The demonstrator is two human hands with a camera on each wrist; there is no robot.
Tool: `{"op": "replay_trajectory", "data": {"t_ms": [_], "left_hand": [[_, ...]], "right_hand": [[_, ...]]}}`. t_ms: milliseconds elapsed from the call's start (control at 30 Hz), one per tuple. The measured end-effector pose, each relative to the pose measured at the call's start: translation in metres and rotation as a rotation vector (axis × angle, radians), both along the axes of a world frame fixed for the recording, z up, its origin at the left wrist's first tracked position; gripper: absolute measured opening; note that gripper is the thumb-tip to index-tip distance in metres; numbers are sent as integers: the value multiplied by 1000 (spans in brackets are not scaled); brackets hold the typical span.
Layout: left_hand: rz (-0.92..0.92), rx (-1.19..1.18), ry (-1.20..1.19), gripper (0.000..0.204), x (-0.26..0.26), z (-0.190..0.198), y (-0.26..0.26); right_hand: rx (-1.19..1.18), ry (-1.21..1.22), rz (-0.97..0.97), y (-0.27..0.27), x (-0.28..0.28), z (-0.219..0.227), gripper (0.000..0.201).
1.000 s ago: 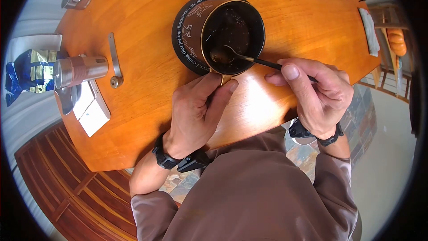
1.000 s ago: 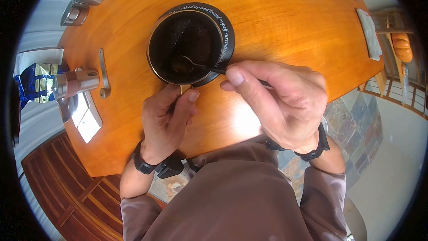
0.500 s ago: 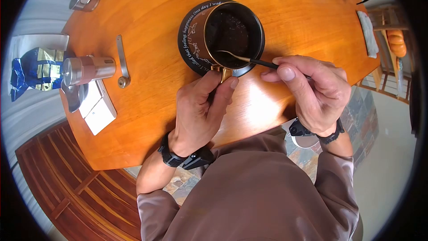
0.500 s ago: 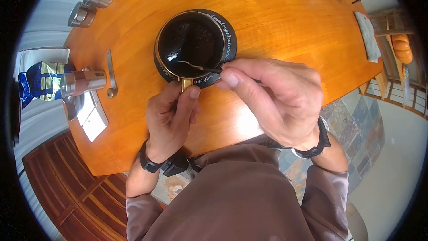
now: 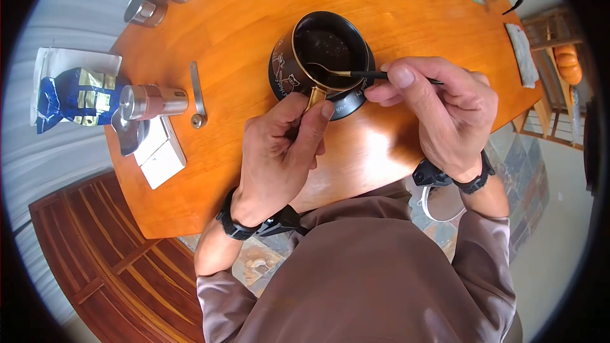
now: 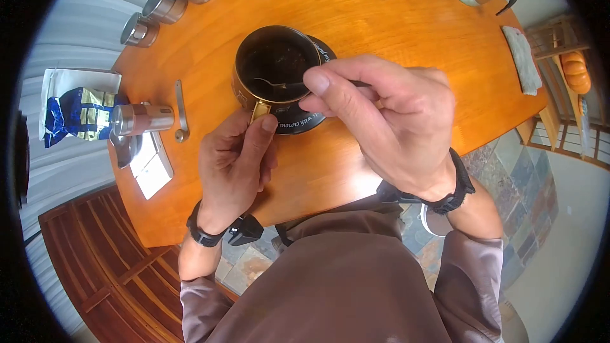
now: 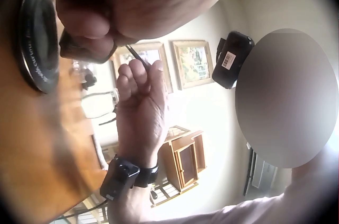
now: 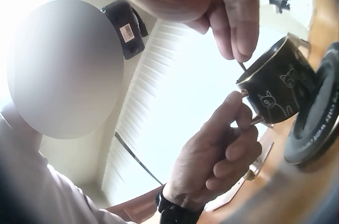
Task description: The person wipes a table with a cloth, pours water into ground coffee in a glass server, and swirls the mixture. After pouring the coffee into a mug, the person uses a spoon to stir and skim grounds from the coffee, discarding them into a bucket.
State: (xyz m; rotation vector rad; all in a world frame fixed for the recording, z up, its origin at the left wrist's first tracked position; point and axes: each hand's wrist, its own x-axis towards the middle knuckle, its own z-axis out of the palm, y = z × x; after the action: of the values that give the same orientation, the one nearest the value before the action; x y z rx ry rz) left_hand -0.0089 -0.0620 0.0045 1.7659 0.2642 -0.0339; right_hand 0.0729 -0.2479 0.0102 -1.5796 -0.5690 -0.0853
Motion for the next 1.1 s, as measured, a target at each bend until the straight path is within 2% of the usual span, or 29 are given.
{"op": "replay_trajectory", "data": {"t_ms": [33, 100, 300, 400, 467, 567, 667, 833, 933, 1000, 1100], "left_hand": [[-7, -9, 16, 28, 1, 5, -1], [-22, -15, 31, 28, 3, 13, -4], [-120, -10, 86, 27, 9, 34, -23], [-182, -67, 110, 27, 9, 33, -42], [-202, -147, 40, 27, 7, 25, -59], [-301, -206, 90, 28, 3, 25, -95], [-353, -138, 176, 28, -2, 34, -130], [-507, -133, 243, 30, -13, 27, -176], [-584, -116, 274, 30, -20, 17, -205], [-612, -100, 294, 31, -22, 8, -222], [-677, -127, 380, 31, -28, -8, -243]], "right_hand": [[7, -4, -6, -2, 0, 6, 9], [-125, 19, 30, -8, 0, 21, 14], [-127, -30, -44, -34, -3, 29, 16], [-145, -49, -117, -54, -11, 33, 16], [-160, -61, -155, -72, -17, 36, 16], [-181, -51, -260, -111, -41, 37, 18], [-151, -23, -335, -143, -63, 32, 20], [-128, -8, -454, -193, -102, 25, 22], [-136, 31, -530, -220, -124, 10, 24], [-52, -2, -574, -237, -133, -5, 13], [-42, 37, -627, -262, -150, -22, 14]]}}
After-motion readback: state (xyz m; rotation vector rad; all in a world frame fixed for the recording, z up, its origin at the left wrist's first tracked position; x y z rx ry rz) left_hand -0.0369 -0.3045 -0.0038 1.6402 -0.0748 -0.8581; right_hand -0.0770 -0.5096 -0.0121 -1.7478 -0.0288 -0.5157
